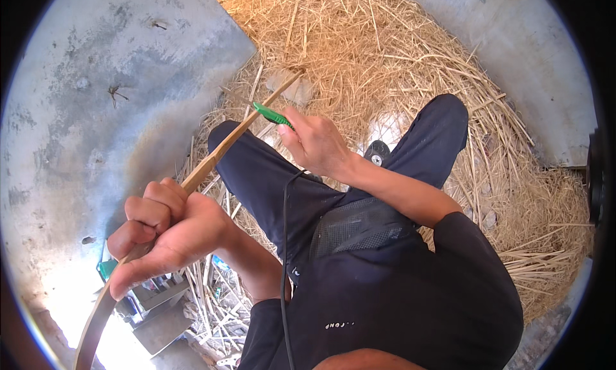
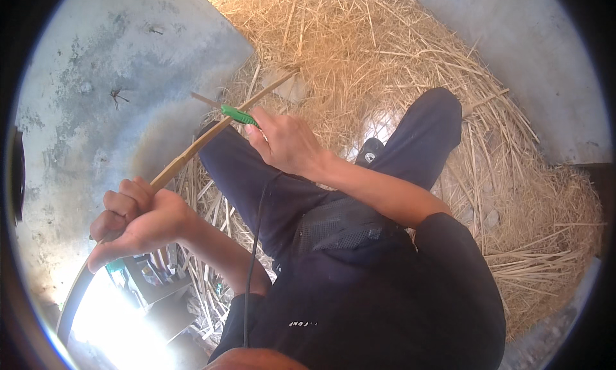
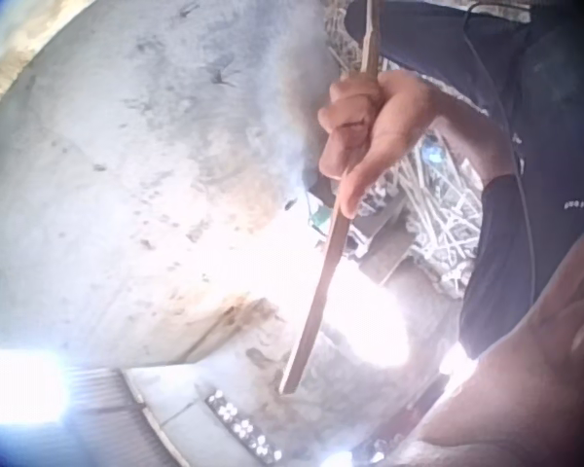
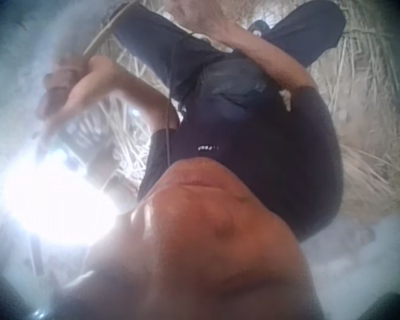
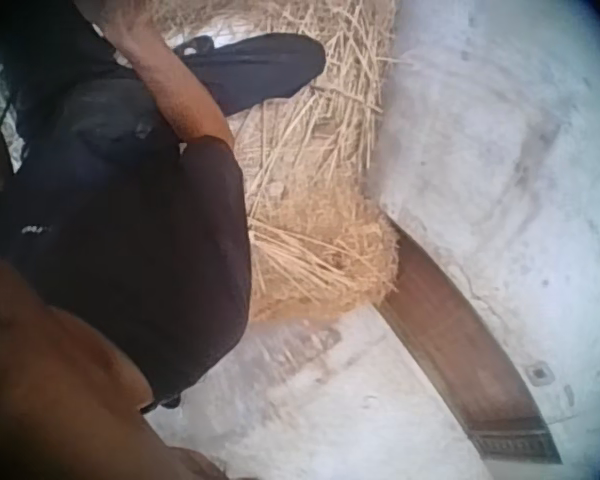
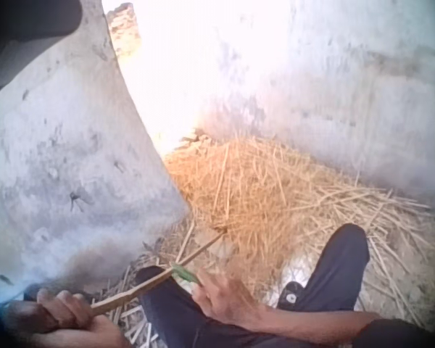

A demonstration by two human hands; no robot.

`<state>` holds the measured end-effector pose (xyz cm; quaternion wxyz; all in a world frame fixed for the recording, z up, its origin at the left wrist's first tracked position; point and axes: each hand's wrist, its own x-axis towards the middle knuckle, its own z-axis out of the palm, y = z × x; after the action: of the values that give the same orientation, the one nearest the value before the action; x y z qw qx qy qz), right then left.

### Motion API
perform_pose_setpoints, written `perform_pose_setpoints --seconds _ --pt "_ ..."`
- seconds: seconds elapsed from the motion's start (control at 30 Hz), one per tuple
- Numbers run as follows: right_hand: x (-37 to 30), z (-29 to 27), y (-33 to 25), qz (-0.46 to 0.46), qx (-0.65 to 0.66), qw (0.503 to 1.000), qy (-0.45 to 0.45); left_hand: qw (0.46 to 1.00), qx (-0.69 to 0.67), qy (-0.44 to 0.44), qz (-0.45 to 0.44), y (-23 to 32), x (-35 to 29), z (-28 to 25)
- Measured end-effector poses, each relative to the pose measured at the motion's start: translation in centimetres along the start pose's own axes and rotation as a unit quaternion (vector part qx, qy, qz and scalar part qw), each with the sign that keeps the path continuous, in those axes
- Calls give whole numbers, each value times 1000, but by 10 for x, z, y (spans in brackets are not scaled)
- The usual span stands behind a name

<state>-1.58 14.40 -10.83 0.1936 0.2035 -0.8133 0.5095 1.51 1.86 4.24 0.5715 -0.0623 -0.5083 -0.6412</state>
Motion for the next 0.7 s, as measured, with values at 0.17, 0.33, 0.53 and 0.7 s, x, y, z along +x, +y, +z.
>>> perform_pose_setpoints --seconds 0.17,0.33,0.53,0.7 --pt "-15 27 66 195 -45 972 -126 1000 -14 -15 -11 5 -10 11" --pt "0 9 46 177 -80 969 -153 999 -36 -34 5 1 -6 0" --pt "-6 23 43 52 4 999 -12 1000 -18 -19 -7 5 -6 9" --pt "-2 30 108 176 -132 969 -115 998 -51 -39 0 -1 -2 9"
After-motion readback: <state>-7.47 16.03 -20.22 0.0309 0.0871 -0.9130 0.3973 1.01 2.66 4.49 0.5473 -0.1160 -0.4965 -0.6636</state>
